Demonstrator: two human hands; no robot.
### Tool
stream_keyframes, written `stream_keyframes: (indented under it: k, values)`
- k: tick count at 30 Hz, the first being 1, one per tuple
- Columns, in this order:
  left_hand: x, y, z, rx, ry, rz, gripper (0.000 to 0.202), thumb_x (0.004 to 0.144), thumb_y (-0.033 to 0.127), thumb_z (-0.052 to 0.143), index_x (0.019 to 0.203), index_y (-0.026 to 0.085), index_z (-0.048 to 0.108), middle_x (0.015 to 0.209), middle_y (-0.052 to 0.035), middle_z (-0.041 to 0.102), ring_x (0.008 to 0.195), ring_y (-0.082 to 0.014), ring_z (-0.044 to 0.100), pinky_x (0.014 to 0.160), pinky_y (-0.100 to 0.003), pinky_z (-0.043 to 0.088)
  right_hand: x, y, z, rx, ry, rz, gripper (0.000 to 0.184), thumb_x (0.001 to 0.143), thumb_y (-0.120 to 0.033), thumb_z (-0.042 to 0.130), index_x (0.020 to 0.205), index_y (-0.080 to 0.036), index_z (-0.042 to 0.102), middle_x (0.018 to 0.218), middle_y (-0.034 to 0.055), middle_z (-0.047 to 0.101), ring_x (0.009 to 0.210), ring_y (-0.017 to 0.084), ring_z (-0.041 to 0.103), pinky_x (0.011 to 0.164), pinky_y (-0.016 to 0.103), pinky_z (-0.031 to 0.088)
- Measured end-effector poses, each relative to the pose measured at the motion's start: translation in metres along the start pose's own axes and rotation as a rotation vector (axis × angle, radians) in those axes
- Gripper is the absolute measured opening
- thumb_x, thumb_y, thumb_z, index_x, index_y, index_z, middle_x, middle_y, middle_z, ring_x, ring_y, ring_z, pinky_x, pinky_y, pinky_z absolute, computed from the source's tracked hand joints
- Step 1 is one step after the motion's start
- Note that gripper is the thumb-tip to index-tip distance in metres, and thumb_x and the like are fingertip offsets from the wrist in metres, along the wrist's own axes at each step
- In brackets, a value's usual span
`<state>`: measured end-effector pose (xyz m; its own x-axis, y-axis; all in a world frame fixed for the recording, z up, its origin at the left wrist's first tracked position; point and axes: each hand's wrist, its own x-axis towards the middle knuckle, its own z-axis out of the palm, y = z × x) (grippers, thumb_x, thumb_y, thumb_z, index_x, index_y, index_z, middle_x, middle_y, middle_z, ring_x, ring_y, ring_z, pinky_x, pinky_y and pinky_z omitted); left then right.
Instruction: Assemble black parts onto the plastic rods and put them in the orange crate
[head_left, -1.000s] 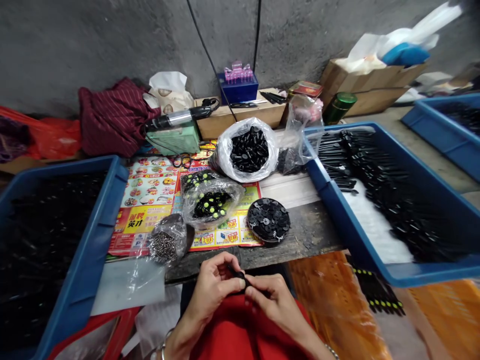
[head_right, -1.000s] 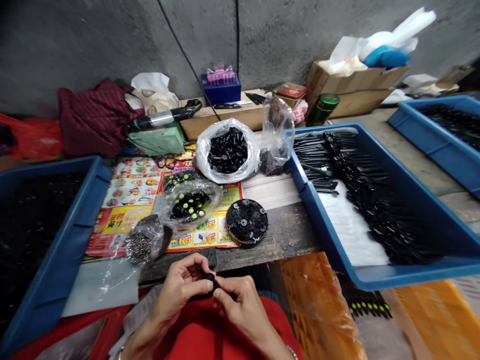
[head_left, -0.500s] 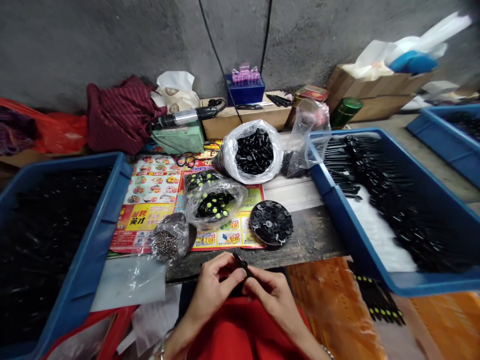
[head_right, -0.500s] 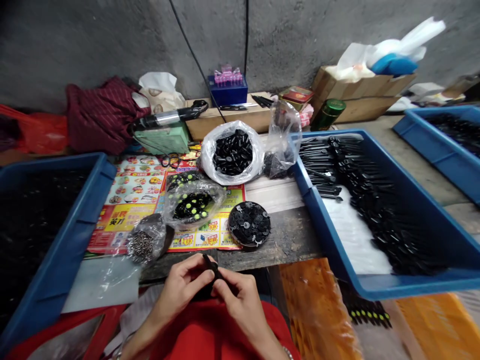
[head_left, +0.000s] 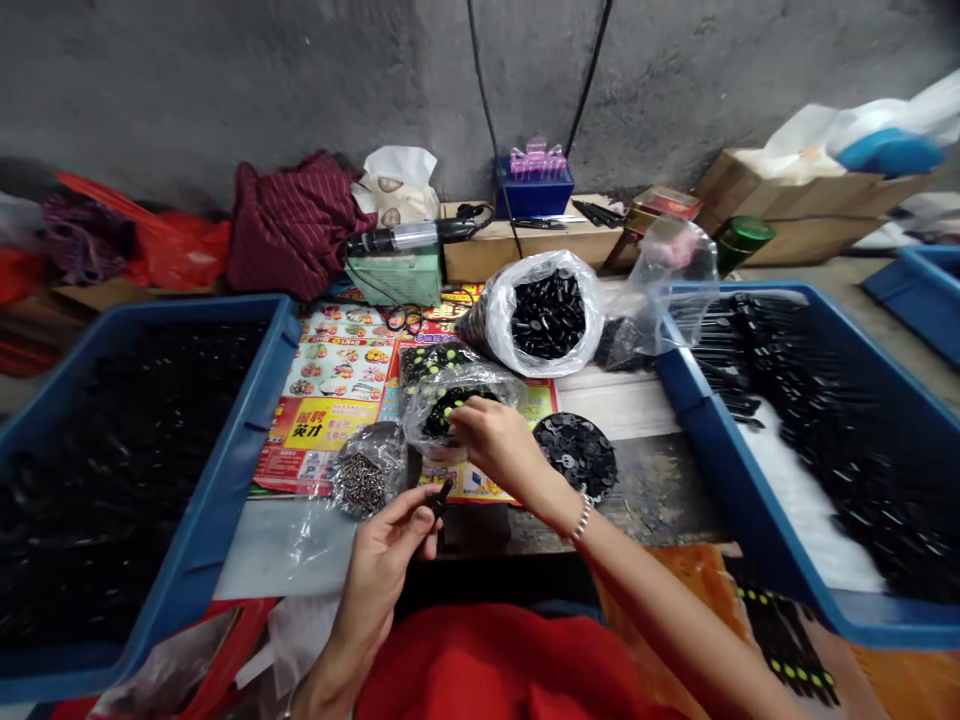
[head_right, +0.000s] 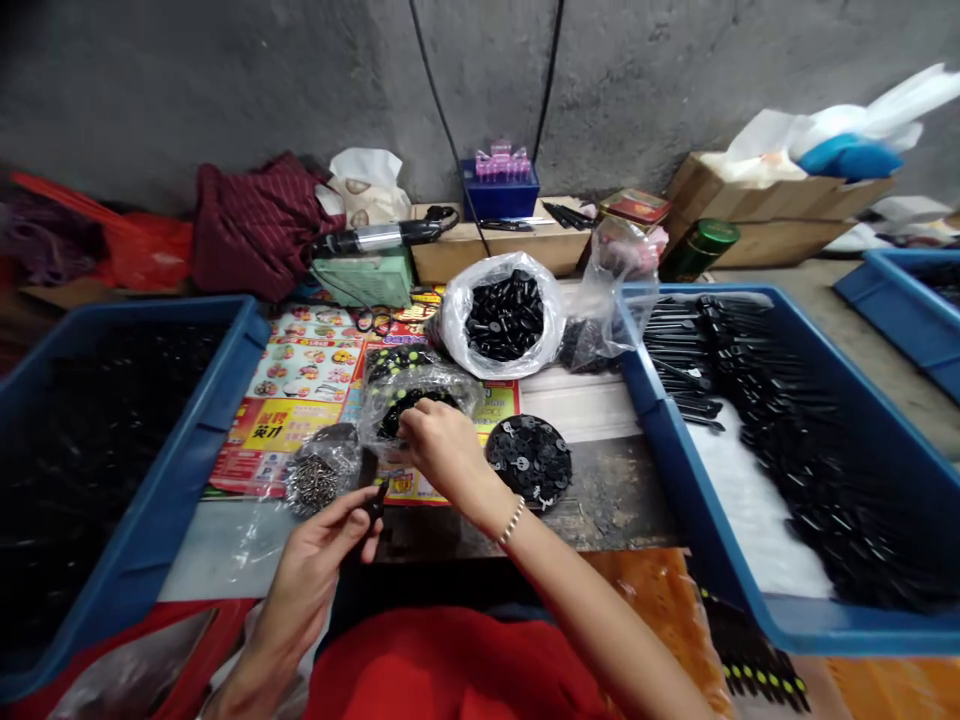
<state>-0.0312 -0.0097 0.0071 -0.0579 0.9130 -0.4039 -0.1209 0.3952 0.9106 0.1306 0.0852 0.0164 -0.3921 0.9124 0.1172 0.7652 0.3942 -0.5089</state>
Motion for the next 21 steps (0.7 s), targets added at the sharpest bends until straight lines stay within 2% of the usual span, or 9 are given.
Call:
stream_keyframes:
  k: [3, 7, 10, 13, 15, 17, 18, 21]
  values:
    - [-0.001, 0.002, -0.002, 0.005, 0.030, 0.030, 0.034, 0.078, 0.037, 0.069, 0.104, 0.017, 0.061, 0.067, 0.0022, 0.061, 0.051, -0.0090, 0.048, 0.051, -0.020, 0.036, 0.023, -0.002, 0.019, -0.040, -0.019, 0.027, 0.014, 0.090, -0.020, 0.057, 0.094, -0.015, 0.069, 0.093, 0.0098, 0.067, 0.083, 0.020, 0.063, 0.068, 0.026, 0.042]
    - [0.000, 0.004, -0.002, 0.024, 0.012, 0.050, 0.029, 0.079, 0.035, 0.067, 0.101, 0.020, 0.056, 0.069, 0.0024, 0.060, 0.051, -0.0093, 0.048, 0.048, -0.019, 0.035, 0.024, 0.002, 0.035, -0.024, -0.013, 0.071, 0.017, 0.090, -0.015, 0.055, 0.098, -0.016, 0.069, 0.096, 0.0101, 0.067, 0.086, 0.021, 0.062, 0.070, 0.027, 0.042]
    - [0.004, 0.005, 0.000, 0.015, 0.010, 0.065, 0.030, 0.074, 0.031, 0.071, 0.098, 0.020, 0.057, 0.072, 0.0027, 0.058, 0.054, -0.0092, 0.048, 0.048, -0.018, 0.036, 0.022, 0.006, 0.032, 0.025, -0.006, 0.080, 0.017, 0.088, -0.013, 0.056, 0.093, -0.017, 0.071, 0.092, 0.0075, 0.068, 0.081, 0.019, 0.062, 0.068, 0.026, 0.043]
    - [0.008, 0.004, 0.002, -0.029, 0.006, 0.068, 0.032, 0.072, 0.029, 0.073, 0.098, 0.020, 0.058, 0.077, 0.0019, 0.058, 0.055, -0.0084, 0.047, 0.047, -0.018, 0.036, 0.019, 0.009, 0.020, 0.104, 0.047, 0.074, 0.014, 0.085, -0.011, 0.058, 0.091, -0.017, 0.070, 0.090, 0.0052, 0.068, 0.079, 0.017, 0.063, 0.069, 0.024, 0.044]
    - [0.010, 0.003, 0.003, -0.070, -0.009, 0.063, 0.032, 0.073, 0.030, 0.073, 0.100, 0.020, 0.058, 0.079, 0.0014, 0.059, 0.054, -0.0078, 0.046, 0.046, -0.017, 0.035, 0.009, 0.010, 0.010, 0.304, 0.134, 0.100, 0.011, 0.084, -0.014, 0.060, 0.088, -0.016, 0.069, 0.087, 0.0045, 0.069, 0.077, 0.016, 0.063, 0.069, 0.024, 0.045]
    - [0.010, 0.002, 0.006, -0.101, -0.031, 0.058, 0.032, 0.074, 0.031, 0.072, 0.101, 0.019, 0.059, 0.077, 0.0015, 0.060, 0.053, -0.0074, 0.047, 0.045, -0.017, 0.033, -0.010, 0.010, 0.002, 0.645, 0.179, 0.181, 0.007, 0.081, -0.019, 0.064, 0.083, -0.015, 0.068, 0.081, 0.0033, 0.069, 0.071, 0.015, 0.062, 0.065, 0.024, 0.046]
    - [0.011, 0.002, 0.008, -0.112, -0.042, 0.059, 0.031, 0.075, 0.031, 0.072, 0.102, 0.019, 0.059, 0.074, 0.0017, 0.060, 0.052, -0.0074, 0.047, 0.045, -0.017, 0.033, -0.023, 0.009, 0.000, 0.830, 0.151, 0.240, 0.008, 0.079, -0.023, 0.066, 0.081, -0.015, 0.068, 0.077, 0.0020, 0.068, 0.067, 0.015, 0.061, 0.061, 0.024, 0.046]
    - [0.011, -0.002, 0.017, -0.115, -0.066, 0.082, 0.030, 0.077, 0.030, 0.071, 0.103, 0.016, 0.062, 0.067, 0.0024, 0.060, 0.054, -0.0084, 0.050, 0.049, -0.017, 0.037, -0.067, 0.001, 0.005, 1.284, -0.039, 0.421, 0.020, 0.072, -0.034, 0.075, 0.076, -0.015, 0.067, 0.062, -0.0021, 0.064, 0.053, 0.011, 0.056, 0.053, 0.023, 0.045]
